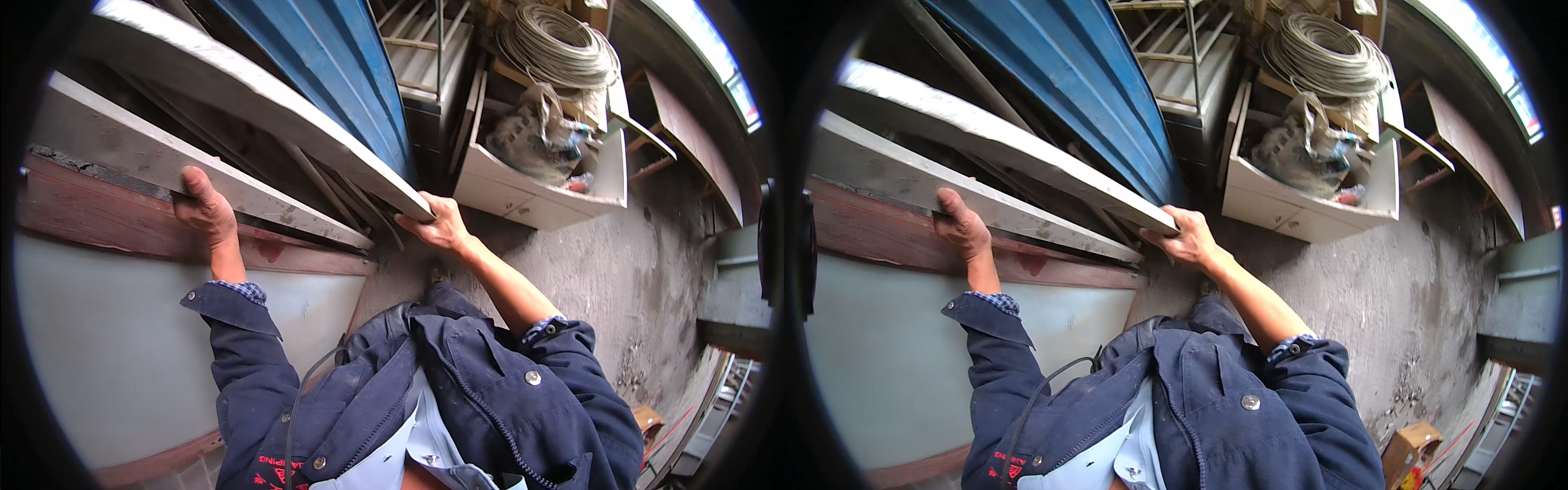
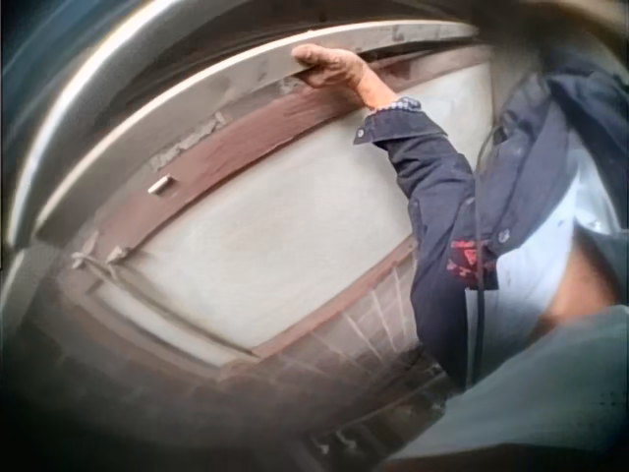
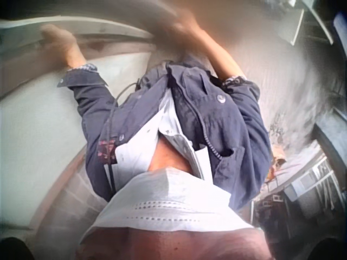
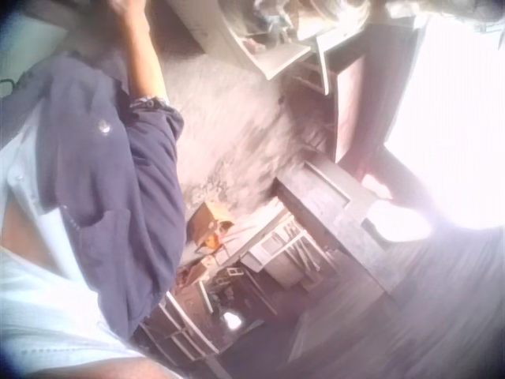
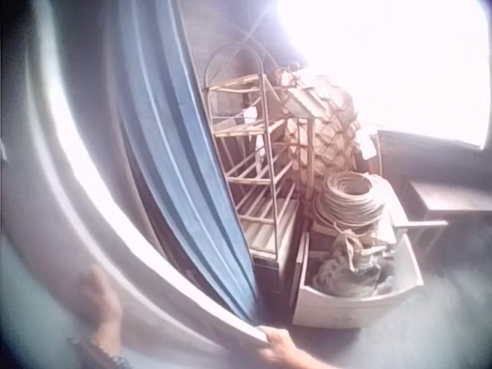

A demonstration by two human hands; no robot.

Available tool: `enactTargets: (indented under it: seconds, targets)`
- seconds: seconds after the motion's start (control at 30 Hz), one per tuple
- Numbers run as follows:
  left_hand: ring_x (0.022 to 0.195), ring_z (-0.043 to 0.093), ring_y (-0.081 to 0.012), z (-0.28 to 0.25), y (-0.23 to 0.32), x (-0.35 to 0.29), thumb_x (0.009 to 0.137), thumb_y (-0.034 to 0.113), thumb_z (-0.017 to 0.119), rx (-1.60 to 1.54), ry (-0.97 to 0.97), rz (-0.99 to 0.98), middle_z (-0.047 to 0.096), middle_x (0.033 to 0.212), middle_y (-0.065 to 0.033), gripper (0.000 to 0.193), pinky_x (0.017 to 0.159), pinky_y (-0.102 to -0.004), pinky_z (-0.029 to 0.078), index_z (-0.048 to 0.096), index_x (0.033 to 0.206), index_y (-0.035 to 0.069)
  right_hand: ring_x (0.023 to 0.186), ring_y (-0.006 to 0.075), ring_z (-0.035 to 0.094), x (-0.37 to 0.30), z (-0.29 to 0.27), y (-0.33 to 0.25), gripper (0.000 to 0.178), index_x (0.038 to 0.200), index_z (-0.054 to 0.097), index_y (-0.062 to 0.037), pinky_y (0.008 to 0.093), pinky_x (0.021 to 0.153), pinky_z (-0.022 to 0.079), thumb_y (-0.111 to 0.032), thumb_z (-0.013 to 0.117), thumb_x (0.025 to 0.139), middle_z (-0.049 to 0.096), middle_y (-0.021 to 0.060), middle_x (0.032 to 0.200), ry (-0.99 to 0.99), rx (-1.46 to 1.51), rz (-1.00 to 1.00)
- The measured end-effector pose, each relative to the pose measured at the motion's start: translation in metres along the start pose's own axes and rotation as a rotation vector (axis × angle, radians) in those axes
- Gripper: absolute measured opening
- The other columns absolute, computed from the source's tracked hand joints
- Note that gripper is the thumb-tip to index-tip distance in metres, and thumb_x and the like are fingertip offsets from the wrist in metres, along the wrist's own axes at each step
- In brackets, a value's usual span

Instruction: The person assembles a wooden table by attaching a tabletop to a frame, then moves the assembled table to a wall. The person also picks up and places a long metal rod against the wall.

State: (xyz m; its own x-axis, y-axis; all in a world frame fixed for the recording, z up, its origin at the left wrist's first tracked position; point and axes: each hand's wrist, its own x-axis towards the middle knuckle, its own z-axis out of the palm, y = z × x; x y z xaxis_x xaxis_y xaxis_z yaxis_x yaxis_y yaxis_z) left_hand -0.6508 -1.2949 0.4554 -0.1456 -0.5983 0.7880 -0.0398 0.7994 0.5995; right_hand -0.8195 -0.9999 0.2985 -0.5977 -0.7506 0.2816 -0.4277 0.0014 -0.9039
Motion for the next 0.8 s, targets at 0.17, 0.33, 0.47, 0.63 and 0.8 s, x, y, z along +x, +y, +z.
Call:
enactTargets:
  seconds: [0.17, 0.33, 0.47, 0.63, 0.8]
  targets:
    - [0.096, 0.059, -0.0280, 0.012, -0.038, -0.007, 0.095, 0.051, 0.057, 0.151, 0.099, 0.006, 0.064, 0.105, -0.0190, 0.063, 0.089, -0.0373, 0.047, 0.057, 0.110, -0.010, 0.075, 0.0308, 0.069, 0.017, -0.026, 0.016, 0.036, 0.096, 0.066, -0.0018, 0.0363, 0.068, 0.052, -0.031, 0.078, 0.079, 0.068, 0.0184, 0.082, -0.083, -0.007, 0.120]
    - [0.092, 0.063, -0.0316, 0.013, -0.082, -0.024, 0.096, 0.045, 0.058, 0.249, 0.107, -0.139, 0.066, 0.102, -0.0226, 0.058, 0.083, -0.0407, 0.050, 0.057, 0.110, -0.011, 0.077, 0.0265, 0.069, 0.034, -0.037, 0.028, 0.037, 0.097, 0.065, -0.0022, 0.0357, 0.070, 0.053, -0.031, 0.079, 0.079, 0.069, 0.0173, 0.084, -0.150, -0.034, 0.147]
    - [0.086, 0.065, -0.0284, 0.019, -0.100, -0.030, 0.096, 0.047, 0.057, 0.376, 0.145, -0.291, 0.068, 0.093, -0.0233, 0.060, 0.079, -0.0404, 0.051, 0.058, 0.104, -0.012, 0.074, 0.0229, 0.069, 0.037, -0.035, 0.032, 0.037, 0.095, 0.066, -0.0023, 0.0341, 0.070, 0.053, -0.031, 0.080, 0.077, 0.069, 0.0156, 0.082, -0.154, -0.013, 0.220]
    - [0.080, 0.060, -0.0486, 0.010, -0.103, -0.007, 0.091, 0.057, 0.056, 0.475, 0.061, -0.344, 0.060, 0.083, -0.0319, 0.068, 0.069, -0.0491, 0.047, 0.053, 0.100, -0.010, 0.077, 0.0110, 0.064, 0.045, -0.020, 0.035, 0.038, 0.101, 0.068, -0.0032, 0.0304, 0.072, 0.053, -0.030, 0.081, 0.078, 0.071, 0.0100, 0.083, -0.145, 0.095, 0.239]
    - [0.094, 0.061, -0.0480, 0.022, -0.109, 0.006, 0.091, 0.058, 0.058, 0.427, 0.093, -0.411, 0.063, 0.097, -0.0329, 0.071, 0.081, -0.0503, 0.048, 0.055, 0.107, -0.011, 0.070, 0.0154, 0.064, 0.055, -0.004, 0.032, 0.038, 0.092, 0.067, -0.0030, 0.0311, 0.069, 0.052, -0.034, 0.081, 0.078, 0.068, 0.0112, 0.077, -0.129, 0.082, 0.215]
